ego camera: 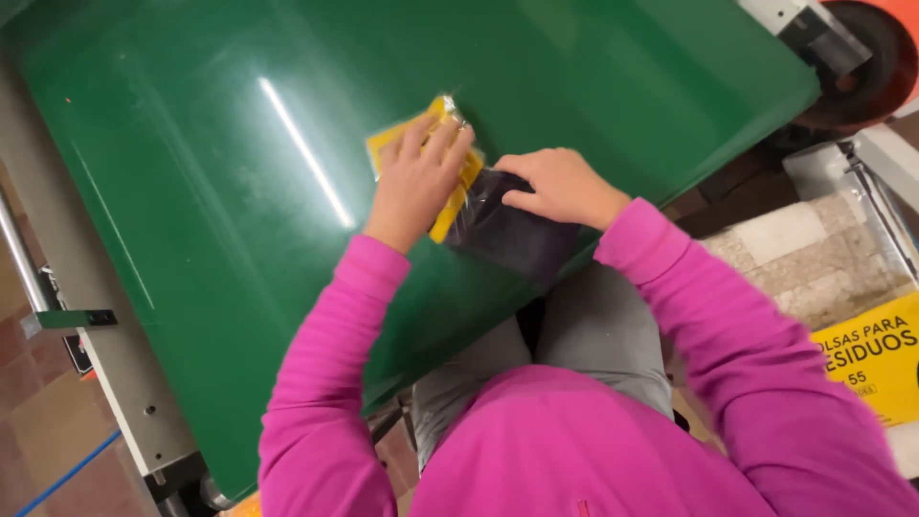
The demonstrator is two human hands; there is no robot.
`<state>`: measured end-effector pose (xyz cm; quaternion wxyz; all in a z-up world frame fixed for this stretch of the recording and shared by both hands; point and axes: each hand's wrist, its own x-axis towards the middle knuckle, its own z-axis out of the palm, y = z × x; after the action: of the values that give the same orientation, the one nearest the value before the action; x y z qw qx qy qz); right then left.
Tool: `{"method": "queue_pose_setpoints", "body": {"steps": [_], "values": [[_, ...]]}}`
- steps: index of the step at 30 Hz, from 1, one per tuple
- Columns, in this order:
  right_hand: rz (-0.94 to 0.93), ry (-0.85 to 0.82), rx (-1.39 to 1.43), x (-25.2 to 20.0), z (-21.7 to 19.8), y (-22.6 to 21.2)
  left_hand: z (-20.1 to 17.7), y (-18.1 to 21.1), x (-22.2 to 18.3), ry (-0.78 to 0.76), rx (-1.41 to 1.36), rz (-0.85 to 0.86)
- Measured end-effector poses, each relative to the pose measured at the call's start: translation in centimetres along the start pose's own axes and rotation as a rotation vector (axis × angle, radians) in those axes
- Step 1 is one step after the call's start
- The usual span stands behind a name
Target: Folding black plastic trash bags and inserting them into yellow printed plastic sleeves, then sealing them using a manual heat sealer.
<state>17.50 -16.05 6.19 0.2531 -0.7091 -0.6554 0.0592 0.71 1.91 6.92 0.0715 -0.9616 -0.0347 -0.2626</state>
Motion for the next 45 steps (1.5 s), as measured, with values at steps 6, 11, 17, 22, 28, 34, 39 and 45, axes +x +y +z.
{"method": "queue_pose_setpoints", "body": {"steps": [6,11,17,22,28,34,39,45], "values": [[-0.420,0.058,-0.754,2.6,-9.8,-7.4,-8.7,-1.5,6.0,-0.317,0.098,0.105],[-0.292,0.600,-0.820,-4.1,-17.9,-11.4,-7.4,1.8,5.7,-0.109,-0.552,-0.014],[0.129,0.701,0.385,-16.8,-9.5,-6.8,-2.2,10.9,2.7,0.129,-1.413,-0.263],[0.336,0.822,0.507,-25.2,-6.3,-6.2,1.0,18.7,1.9,-0.083,-1.519,-0.182],[0.373,1.009,0.514,-31.5,-7.3,-7.0,-1.7,25.6,4.8,-0.157,-1.830,-0.104],[0.534,1.120,0.159,-36.1,-8.4,-8.6,-4.0,30.6,8.1,-0.123,-1.867,0.028],[0.457,1.129,0.227,-38.0,-10.2,-9.0,-3.1,33.4,10.4,-0.223,-1.921,0.146],[0.431,1.033,0.408,-40.6,-10.6,-5.1,1.0,36.2,12.6,-0.231,-1.821,0.168]]}}
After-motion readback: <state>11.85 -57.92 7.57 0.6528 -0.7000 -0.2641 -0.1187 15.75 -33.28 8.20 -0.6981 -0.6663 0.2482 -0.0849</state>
